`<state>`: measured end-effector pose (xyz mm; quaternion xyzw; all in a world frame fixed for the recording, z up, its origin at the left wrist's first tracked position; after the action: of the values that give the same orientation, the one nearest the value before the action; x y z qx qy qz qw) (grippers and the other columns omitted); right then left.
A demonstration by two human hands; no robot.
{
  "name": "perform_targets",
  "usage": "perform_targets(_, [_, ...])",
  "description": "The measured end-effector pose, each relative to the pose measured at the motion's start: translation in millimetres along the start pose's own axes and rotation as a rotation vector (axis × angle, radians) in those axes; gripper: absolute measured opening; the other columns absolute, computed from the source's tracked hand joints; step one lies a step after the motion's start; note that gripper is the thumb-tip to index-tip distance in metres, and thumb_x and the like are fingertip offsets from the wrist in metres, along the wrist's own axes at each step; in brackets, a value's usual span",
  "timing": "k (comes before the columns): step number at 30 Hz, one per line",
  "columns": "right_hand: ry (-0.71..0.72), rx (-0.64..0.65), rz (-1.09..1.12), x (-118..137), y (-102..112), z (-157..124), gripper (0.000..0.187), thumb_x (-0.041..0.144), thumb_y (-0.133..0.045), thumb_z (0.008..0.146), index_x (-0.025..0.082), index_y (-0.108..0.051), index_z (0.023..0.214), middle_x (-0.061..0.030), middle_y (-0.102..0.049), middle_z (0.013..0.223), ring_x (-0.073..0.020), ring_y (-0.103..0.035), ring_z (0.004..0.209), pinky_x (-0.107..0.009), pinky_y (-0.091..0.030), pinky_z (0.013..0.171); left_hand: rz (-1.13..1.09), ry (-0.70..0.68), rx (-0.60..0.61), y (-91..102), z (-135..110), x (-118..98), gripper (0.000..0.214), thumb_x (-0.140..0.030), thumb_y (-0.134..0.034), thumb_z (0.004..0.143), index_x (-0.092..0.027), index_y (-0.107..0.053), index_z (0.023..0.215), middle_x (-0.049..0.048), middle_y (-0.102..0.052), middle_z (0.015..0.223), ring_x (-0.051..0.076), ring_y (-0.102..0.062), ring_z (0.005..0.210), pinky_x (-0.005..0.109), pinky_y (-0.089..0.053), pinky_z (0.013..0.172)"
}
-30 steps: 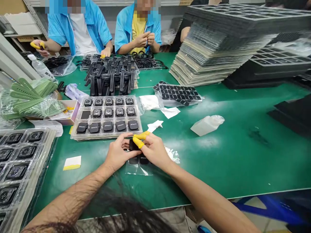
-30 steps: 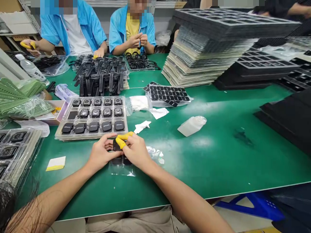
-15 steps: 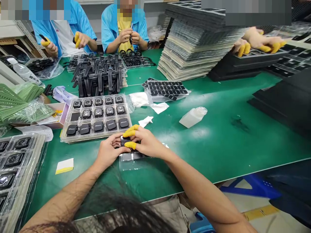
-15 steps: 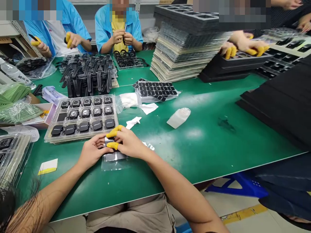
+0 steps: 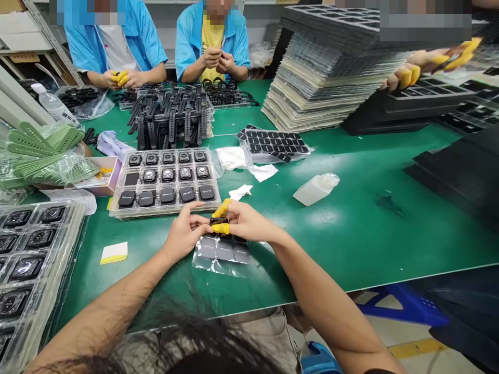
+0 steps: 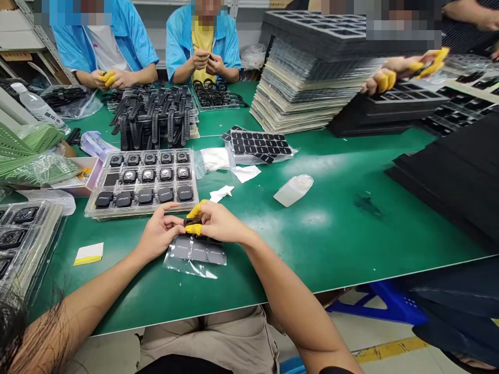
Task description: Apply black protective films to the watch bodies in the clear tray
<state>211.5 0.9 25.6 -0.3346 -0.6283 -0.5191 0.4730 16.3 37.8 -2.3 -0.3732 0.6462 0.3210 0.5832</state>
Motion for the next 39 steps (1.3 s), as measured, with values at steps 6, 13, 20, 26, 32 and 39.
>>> perform_targets(6, [-0.144,-0.195,0.170,-8,-6,3,0.044,0.047,-0.086,0.081,0.020,-0.075,0.115,0.0007,-0.070,0.078,-0.0132,-0.059,0.062,-0.027,-0.050,0.057,0.089,0.032,0.017,-0.7,-1,-2,0.104,-0.031,-0.105,0.057,-0.022,-0.052,0.146,0.0013,-0.083,0.096,0.020,-0.079,0.090,0.031,-0.059,0.089])
perform_targets(13, [-0.209,-0.209,0.143,-14,-26,-3,0.038,0.044,-0.077,0.084,0.026,-0.074,0.117,-0.0021,-0.080,0.091,-0.0214,-0.076,0.066,-0.035,-0.062,0.063,0.226,-0.045,-0.019,-1.4,-4,1,0.088,-0.037,-0.102,0.065,-0.021,-0.063,0.143,-0.0050,-0.074,0.077,0.016,-0.069,0.072,0.027,-0.051,0.072])
perform_targets(20, [-0.119,-0.262,-0.012,-6,-29,-7,0.024,0.041,-0.069,0.090,0.026,-0.075,0.108,-0.0052,-0.078,0.081,-0.0255,-0.072,0.067,-0.038,-0.057,0.061,0.192,-0.072,-0.043,-3.0,-6,3,0.072,-0.031,-0.104,0.063,-0.016,-0.077,0.128,0.0005,-0.079,0.081,0.017,-0.070,0.072,0.029,-0.054,0.074])
perform_targets(26, [0.005,-0.431,-0.381,3,-32,-10,0.013,0.033,-0.065,0.093,0.026,-0.074,0.098,-0.0114,-0.075,0.108,-0.0261,-0.070,0.078,-0.043,-0.057,0.072,0.222,-0.097,-0.040,-3.7,-7,1,0.058,-0.024,-0.100,0.070,-0.013,-0.082,0.124,0.0028,-0.079,0.083,0.017,-0.069,0.073,0.030,-0.053,0.074])
perform_targets(32, [0.065,-0.391,-0.118,10,-14,-26,0.025,0.051,-0.066,0.093,0.027,-0.068,0.087,-0.0082,-0.067,0.092,-0.0240,-0.061,0.073,-0.043,-0.056,0.069,0.258,-0.105,-0.014,-3.0,-7,-3,0.056,-0.022,-0.096,0.073,-0.014,-0.082,0.126,0.0031,-0.080,0.085,0.019,-0.072,0.077,0.031,-0.056,0.077])
perform_targets(39, [-0.216,-0.710,-0.237,-37,20,-108,0.031,0.062,-0.082,0.084,0.033,-0.072,0.088,-0.0096,-0.070,0.081,-0.0271,-0.060,0.060,-0.045,-0.048,0.053,0.135,-0.071,0.034,-3.6,-4,-4,0.057,-0.028,-0.097,0.071,-0.016,-0.081,0.125,0.0069,-0.083,0.092,0.022,-0.077,0.083,0.036,-0.063,0.086])
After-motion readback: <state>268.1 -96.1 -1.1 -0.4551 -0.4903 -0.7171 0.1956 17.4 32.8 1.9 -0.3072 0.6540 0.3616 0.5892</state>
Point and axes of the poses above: each hand's wrist, its own z-axis towards the middle knuckle, its own y-axis out of the back of the hand, x = y × z, the point moved 4 cm from there along z, towards the middle knuckle
